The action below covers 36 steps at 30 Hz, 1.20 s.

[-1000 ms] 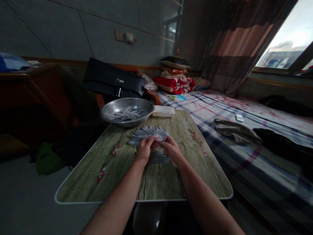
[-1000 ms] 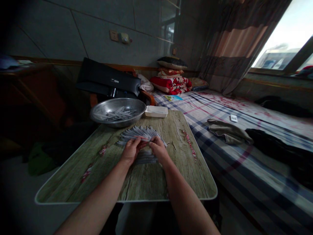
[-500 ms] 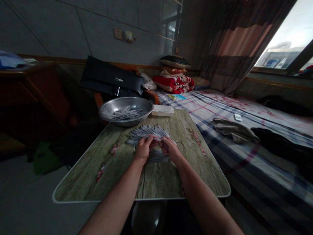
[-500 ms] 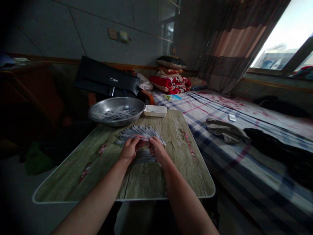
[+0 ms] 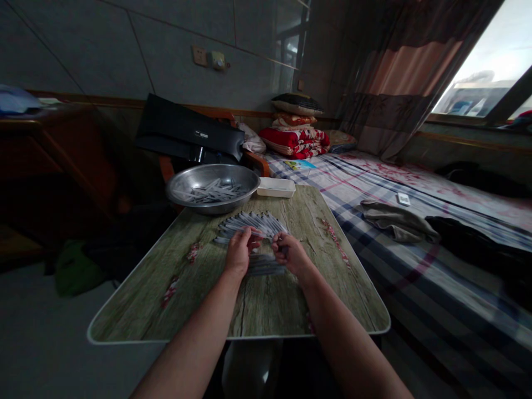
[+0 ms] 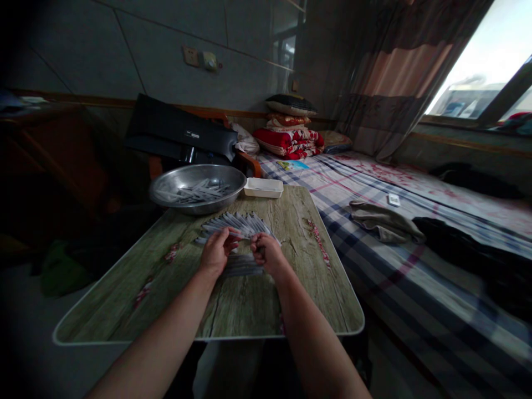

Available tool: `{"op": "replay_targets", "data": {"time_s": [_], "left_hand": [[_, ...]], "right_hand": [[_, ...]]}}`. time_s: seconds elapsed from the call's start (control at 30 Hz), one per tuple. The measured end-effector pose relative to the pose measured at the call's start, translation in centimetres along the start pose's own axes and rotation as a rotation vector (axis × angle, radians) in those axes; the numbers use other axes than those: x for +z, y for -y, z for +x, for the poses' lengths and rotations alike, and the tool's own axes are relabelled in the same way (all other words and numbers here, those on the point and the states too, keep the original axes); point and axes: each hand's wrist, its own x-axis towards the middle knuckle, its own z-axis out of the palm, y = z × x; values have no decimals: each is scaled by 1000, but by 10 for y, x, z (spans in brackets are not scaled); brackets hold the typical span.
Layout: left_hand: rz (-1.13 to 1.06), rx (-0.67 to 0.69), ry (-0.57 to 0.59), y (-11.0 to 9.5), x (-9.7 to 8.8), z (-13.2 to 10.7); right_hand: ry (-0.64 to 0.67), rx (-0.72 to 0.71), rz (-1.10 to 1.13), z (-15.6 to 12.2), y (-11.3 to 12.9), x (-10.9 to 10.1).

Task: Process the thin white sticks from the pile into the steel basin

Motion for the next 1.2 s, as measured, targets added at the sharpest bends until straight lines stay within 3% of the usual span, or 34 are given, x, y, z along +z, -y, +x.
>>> {"op": "replay_targets", "data": {"time_s": [0.2, 0.3, 0.4, 0.5, 0.73, 0.83, 0.9, 1.03, 1.1, 1.2], "left_hand": [[31, 31, 55, -2, 3, -1], [-217, -26, -54, -10, -6, 8], [-469, -97, -173, -19, -18, 19], [-528, -168, -142, -20, -19, 19], [-353, -351, 180, 1, 10, -7], [-360, -347, 159, 4, 12, -7], [-397, -324, 109, 1, 9, -3], [-512, -412, 141, -5, 2, 0], [-533, -519, 157, -5, 2, -2], [-523, -632, 138, 1, 7, -6]], "right_hand": [[-27, -51, -136, -1, -4, 3], [-104, -94, -109, 1, -3, -1], [-274, -180, -25, 4, 2, -9], [-346, -244, 41, 7, 5, -15], [-213, -250, -87, 3, -4, -1], [-110, -196, -274, 1, -10, 8], [-51, -149, -286, 0, -11, 9], [-33, -64, 59, 0, -2, 3], [-42, -125, 185, 0, 3, -2], [-79, -236, 192, 3, 5, -4]]}}
